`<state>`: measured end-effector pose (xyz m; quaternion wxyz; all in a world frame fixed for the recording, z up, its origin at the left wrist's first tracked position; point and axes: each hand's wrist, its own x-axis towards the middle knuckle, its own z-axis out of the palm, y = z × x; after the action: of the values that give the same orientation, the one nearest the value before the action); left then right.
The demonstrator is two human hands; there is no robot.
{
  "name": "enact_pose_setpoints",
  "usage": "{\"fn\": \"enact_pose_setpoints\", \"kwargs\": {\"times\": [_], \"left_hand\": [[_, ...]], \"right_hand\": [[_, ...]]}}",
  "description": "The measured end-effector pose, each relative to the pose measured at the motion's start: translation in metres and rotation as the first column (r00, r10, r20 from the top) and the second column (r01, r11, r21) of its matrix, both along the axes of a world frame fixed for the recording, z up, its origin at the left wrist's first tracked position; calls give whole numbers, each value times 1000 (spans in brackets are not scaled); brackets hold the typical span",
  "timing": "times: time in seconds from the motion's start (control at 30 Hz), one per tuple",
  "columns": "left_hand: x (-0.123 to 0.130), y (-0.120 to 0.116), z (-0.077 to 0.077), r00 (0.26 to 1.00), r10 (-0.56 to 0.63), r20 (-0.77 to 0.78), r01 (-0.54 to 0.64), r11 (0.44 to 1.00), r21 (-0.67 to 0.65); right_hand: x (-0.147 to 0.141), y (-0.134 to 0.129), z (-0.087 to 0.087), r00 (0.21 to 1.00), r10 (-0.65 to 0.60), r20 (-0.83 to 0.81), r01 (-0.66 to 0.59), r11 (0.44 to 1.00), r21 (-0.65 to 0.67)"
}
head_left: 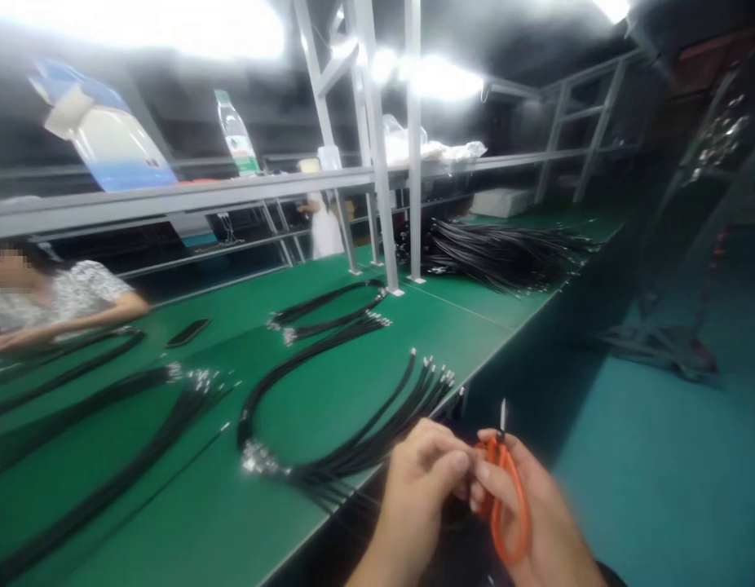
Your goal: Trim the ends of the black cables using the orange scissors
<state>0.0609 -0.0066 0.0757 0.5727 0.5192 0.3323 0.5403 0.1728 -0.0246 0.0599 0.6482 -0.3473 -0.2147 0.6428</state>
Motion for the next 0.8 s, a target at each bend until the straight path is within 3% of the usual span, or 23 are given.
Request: {"fn": "enact_pose_setpoints", "kwargs": {"times": [0.2, 0.4, 0.63, 0.8], "left_hand": [[0, 0, -2, 1000, 5, -11, -5, 999, -53], [3, -2, -1, 990, -82, 112, 96, 988, -120], [3, -1, 3, 959, -152, 240, 201, 960, -194], [2, -2, 2, 975, -98, 201, 145, 962, -233]], "right_hand": [[-2, -5, 11, 996, -21, -85, 20, 1000, -19], [-3, -6, 17, 996, -37, -85, 34, 999, -38], [1, -3, 8, 980, 78, -181, -87, 995, -44], [4, -1, 4, 971, 104, -213, -123, 989, -77]]}}
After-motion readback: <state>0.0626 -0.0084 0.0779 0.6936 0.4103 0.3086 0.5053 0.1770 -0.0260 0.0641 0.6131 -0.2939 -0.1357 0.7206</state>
